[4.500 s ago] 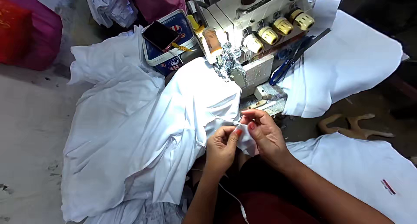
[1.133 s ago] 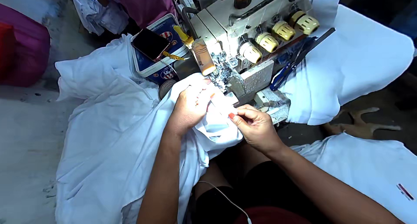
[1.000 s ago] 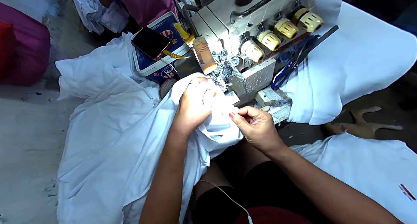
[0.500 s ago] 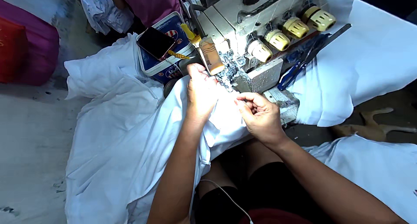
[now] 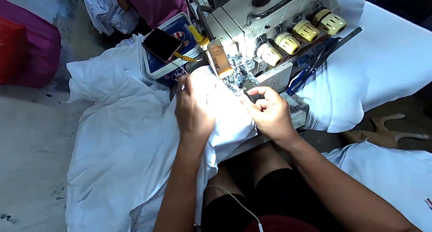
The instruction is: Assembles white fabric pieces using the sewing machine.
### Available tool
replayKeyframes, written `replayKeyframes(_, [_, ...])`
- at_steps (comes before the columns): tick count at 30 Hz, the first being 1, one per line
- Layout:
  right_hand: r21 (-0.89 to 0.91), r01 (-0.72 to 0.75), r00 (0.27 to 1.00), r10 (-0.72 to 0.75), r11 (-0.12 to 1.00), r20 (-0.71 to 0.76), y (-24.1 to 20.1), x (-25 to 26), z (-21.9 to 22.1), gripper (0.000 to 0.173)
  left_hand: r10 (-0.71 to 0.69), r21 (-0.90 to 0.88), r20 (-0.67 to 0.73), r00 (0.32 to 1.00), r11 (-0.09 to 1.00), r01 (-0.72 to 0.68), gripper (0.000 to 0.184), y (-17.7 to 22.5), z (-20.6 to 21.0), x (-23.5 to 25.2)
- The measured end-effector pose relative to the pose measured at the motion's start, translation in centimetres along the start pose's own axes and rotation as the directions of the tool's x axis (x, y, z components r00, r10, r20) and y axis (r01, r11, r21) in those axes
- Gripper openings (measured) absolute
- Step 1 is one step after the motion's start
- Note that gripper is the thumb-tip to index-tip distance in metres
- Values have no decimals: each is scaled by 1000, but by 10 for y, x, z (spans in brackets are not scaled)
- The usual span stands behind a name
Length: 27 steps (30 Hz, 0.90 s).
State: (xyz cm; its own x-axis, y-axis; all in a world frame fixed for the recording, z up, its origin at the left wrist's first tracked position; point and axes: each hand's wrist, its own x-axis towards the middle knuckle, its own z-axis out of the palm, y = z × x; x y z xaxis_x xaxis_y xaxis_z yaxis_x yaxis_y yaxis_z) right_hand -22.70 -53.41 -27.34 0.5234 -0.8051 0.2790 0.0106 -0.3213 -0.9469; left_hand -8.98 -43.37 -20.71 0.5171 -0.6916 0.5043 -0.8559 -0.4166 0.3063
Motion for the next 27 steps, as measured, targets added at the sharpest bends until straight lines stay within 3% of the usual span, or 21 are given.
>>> replayKeyframes(2, [5, 1, 1000, -1, 1000, 13, 1, 1, -1, 28, 128, 77, 81, 988, 988, -134, 51, -3, -24, -33])
replayKeyframes(4, [14, -14, 1000, 13, 1000, 26, 2, 1, -1, 26, 276, 54, 248, 929, 953, -298, 58, -11, -29, -59])
replayKeyframes(6, [5, -2, 1000, 2, 1000, 19, 3, 1, 0, 24, 404, -79, 314, 859, 913, -400, 41, -19, -26, -70])
replayKeyframes(8, [-39, 134, 990, -135, 990, -34, 9, -2, -1, 27, 440, -345, 370, 818, 883, -318, 32, -18, -44, -60])
replayKeyframes(10, [-74, 370, 926, -374, 926, -58, 17, -3, -4, 26, 459, -577, 468, 755, 806, -132, 30, -13, -77, -36])
replayKeyframes(12, [-57, 563, 827, -561, 825, 38, 15, 2, -6, 23, 509, -675, 561, 653, 738, 5, 23, -5, -107, -13])
replayKeyframes(14, [-17, 684, 723, -674, 730, 149, 6, 10, -6, 13, 577, -689, 589, 566, 724, -21, 24, 9, -125, 6])
replayKeyframes(16, [10, 767, 619, -744, 642, 254, -6, 12, -11, 15, 626, -626, 588, 512, 753, -202, 31, 23, -132, 18])
replayKeyframes(19, [-82, 811, 535, -680, 579, 502, -25, -4, -42, 25, 544, -242, 659, 520, 807, -539, 21, 40, -117, 10])
replayKeyframes(22, [-274, 797, 573, -529, 538, 626, -38, -34, -80, 27, 595, -12, 563, 573, 700, -714, 10, 44, -58, -27])
replayKeyframes(24, [-351, 790, 593, -484, 502, 643, -39, -50, -98, 29, 708, 16, 452, 542, 601, -799, 13, 37, -26, -46])
replayKeyframes(27, [-253, 780, 589, -533, 572, 608, -39, -59, -116, 32, 717, -123, 344, 606, 674, -728, 34, 31, -29, -64])
